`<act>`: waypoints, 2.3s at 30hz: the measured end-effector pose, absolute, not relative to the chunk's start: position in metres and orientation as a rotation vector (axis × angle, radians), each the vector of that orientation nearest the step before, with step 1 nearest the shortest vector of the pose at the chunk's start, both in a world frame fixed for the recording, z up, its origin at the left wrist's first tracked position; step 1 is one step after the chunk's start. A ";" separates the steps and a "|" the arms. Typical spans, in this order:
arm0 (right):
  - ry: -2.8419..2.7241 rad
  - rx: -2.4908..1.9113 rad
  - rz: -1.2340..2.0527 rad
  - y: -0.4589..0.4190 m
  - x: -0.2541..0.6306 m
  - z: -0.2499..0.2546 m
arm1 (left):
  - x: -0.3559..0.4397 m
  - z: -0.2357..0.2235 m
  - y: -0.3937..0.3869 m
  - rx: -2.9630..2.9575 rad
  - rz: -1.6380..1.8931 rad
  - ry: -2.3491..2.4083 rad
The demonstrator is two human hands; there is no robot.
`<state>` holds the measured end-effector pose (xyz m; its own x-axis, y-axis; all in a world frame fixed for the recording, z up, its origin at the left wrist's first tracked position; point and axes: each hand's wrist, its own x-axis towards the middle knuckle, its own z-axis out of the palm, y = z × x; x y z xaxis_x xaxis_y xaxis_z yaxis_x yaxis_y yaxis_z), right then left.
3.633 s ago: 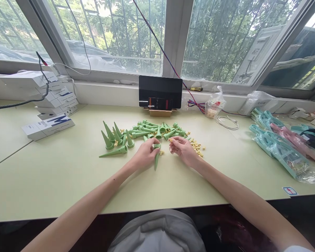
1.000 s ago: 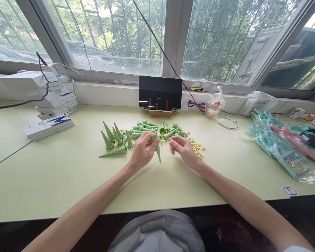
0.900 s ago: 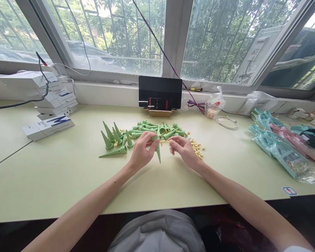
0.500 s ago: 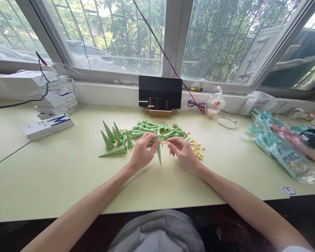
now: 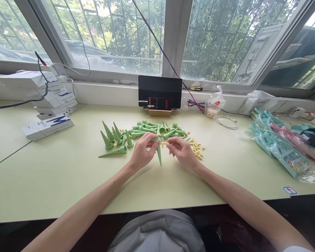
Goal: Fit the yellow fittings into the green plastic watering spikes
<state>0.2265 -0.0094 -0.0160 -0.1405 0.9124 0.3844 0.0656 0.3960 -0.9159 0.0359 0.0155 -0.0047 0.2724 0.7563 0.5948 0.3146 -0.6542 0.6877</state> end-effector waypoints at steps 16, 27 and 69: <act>-1.551 -0.921 0.896 -0.010 0.227 -0.014 | 0.036 -0.003 0.015 2.140 1.355 0.971; -1.587 -0.941 0.868 -0.012 0.227 -0.013 | 0.036 -0.001 0.014 2.201 1.350 0.993; -1.759 -1.061 0.696 -0.011 0.228 -0.013 | 0.036 0.002 0.010 2.279 1.331 0.938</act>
<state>0.2279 -0.0105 -0.0130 -0.1894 0.8853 0.4248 0.3552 0.4651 -0.8109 0.0364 0.0100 0.0017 0.3434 0.6879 0.6394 0.3705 -0.7249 0.5808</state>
